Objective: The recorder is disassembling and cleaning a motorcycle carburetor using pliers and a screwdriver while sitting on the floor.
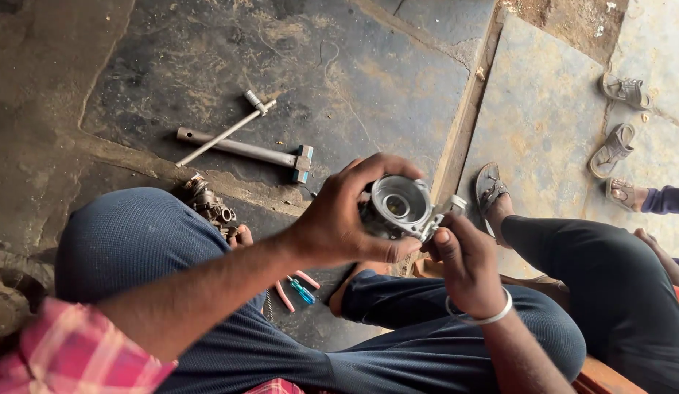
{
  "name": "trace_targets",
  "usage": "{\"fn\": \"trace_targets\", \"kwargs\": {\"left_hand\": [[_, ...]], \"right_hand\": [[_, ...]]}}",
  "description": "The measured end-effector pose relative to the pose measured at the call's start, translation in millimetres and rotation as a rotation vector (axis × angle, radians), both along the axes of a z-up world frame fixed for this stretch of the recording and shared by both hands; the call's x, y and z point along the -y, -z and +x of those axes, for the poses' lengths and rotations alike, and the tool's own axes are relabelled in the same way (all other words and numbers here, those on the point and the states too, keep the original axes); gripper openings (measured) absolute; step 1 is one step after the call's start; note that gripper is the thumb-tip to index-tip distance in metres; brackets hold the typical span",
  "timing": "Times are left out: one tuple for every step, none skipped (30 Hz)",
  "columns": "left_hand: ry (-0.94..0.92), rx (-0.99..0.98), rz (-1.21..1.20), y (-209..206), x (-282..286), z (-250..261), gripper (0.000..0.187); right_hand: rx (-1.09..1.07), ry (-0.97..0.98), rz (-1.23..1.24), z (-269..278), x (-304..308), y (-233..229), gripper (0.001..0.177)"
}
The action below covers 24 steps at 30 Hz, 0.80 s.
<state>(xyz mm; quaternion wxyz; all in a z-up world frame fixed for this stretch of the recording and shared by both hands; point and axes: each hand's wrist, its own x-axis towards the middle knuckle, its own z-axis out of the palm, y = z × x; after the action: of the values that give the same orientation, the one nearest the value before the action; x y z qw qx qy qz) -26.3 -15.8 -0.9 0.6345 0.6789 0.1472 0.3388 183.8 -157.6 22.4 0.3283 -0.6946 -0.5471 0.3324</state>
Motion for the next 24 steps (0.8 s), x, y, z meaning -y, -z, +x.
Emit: {"fn": "trace_targets", "kwargs": {"left_hand": [[-0.042,0.001,-0.01,1,6,-3,0.073],[-0.045,-0.002,-0.009,-3,11,-8,0.073],[-0.099,-0.026,-0.016,-6,15,-14,0.071],[-0.151,-0.056,-0.029,-8,22,-20,0.07],[-0.152,-0.064,-0.033,-6,20,-22,0.07],[-0.152,-0.069,-0.01,-4,20,-24,0.069],[-0.152,-0.074,0.012,-2,20,-27,0.068],[-0.155,-0.075,0.014,0,17,-27,0.068],[-0.137,-0.057,0.03,1,13,-27,0.069],[-0.121,-0.039,0.047,2,11,-27,0.069],[-0.124,-0.041,0.05,3,10,-28,0.069],[-0.104,-0.056,0.026,5,10,-29,0.07],[-0.084,-0.07,0.003,7,10,-29,0.07],[-0.073,-0.07,0.0,7,11,-28,0.07],[-0.069,-0.08,0.053,8,12,-27,0.071],[-0.074,-0.091,0.109,8,13,-27,0.071],[-0.073,-0.092,0.108,8,13,-27,0.071],[-0.079,-0.082,0.159,8,14,-27,0.072],[-0.084,-0.072,0.211,8,14,-28,0.073],[-0.09,-0.074,0.213,8,15,-29,0.073],[-0.091,-0.071,0.221,8,15,-29,0.073],[-0.087,-0.065,0.228,8,16,-29,0.072],[-0.088,-0.066,0.229,9,16,-29,0.072],[-0.09,-0.073,0.226,10,16,-29,0.072]], "right_hand": [[0.003,0.003,0.004,-3,1,3,0.032],[0.001,-0.001,0.005,-5,0,2,0.032],[-0.019,0.0,-0.011,-7,-1,1,0.031],[-0.043,0.004,-0.031,-11,0,2,0.03],[-0.05,0.003,-0.036,-14,-3,-4,0.03],[-0.024,-0.023,-0.027,-17,-4,-11,0.029],[0.001,-0.048,-0.019,-20,-6,-19,0.03],[0.0,-0.051,-0.018,-17,-7,-19,0.03],[0.03,-0.071,-0.03,-15,-7,-21,0.03],[0.059,-0.092,-0.041,-13,-8,-22,0.029],[0.057,-0.095,-0.039,-12,-9,-21,0.029],[-0.008,-0.082,-0.1,-12,-8,-19,0.029],[-0.073,-0.069,-0.161,-11,-7,-17,0.029],[-0.074,-0.058,-0.164,-9,-2,-12,0.029],[-0.165,-0.038,-0.188,-7,2,-8,0.029],[-0.255,-0.028,-0.209,-5,5,-3,0.03],[-0.255,-0.028,-0.21,-5,6,-3,0.03],[-0.308,-0.005,-0.227,-4,6,-2,0.029],[-0.361,0.017,-0.244,-4,6,-2,0.029],[-0.362,0.01,-0.243,-3,5,0,0.029],[-0.348,0.004,-0.237,-2,5,1,0.027],[-0.333,0.003,-0.231,-2,6,3,0.026],[-0.333,0.002,-0.231,-4,4,3,0.026],[-0.289,-0.001,-0.217,-6,4,3,0.024]]}}
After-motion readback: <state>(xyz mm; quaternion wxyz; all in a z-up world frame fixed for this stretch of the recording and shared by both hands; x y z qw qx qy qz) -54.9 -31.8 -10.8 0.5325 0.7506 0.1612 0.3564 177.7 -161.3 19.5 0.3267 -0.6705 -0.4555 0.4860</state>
